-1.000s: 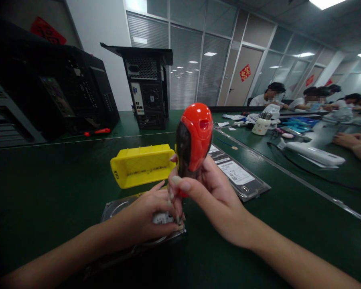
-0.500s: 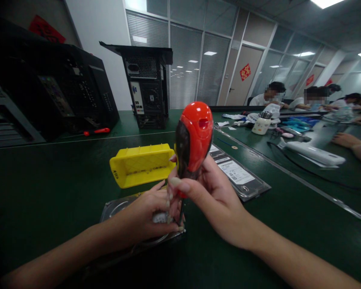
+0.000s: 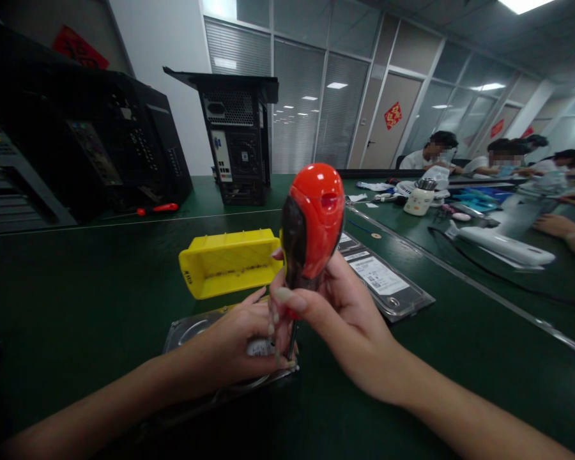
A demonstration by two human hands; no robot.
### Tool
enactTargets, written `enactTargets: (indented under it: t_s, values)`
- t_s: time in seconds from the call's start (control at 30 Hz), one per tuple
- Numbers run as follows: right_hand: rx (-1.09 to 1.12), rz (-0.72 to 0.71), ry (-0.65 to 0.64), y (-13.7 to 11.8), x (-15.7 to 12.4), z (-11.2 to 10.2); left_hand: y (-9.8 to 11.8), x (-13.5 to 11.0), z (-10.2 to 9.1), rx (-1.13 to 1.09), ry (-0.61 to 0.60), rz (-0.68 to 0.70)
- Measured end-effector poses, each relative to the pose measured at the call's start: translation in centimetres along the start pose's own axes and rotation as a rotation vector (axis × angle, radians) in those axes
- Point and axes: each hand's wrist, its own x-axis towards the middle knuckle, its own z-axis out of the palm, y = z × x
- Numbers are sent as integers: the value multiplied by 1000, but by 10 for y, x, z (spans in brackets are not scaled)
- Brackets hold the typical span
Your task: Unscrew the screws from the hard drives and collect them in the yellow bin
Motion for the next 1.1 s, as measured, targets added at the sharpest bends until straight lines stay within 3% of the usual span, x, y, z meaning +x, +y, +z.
enactTargets:
  t_s: [0.43, 0.7, 0.93, 1.1]
  values:
    - [-6, -7, 43, 4, 2, -2, 8, 2, -5, -19, -23, -50]
    - [-28, 11, 9, 1, -1, -3, 3, 2, -12, -227, -31, -73]
    - [-95, 24, 62, 2, -4, -2, 9, 1, -10, -198, -29, -97]
    - [-14, -3, 6, 4, -3, -1, 9, 2, -10, -156, -29, -97]
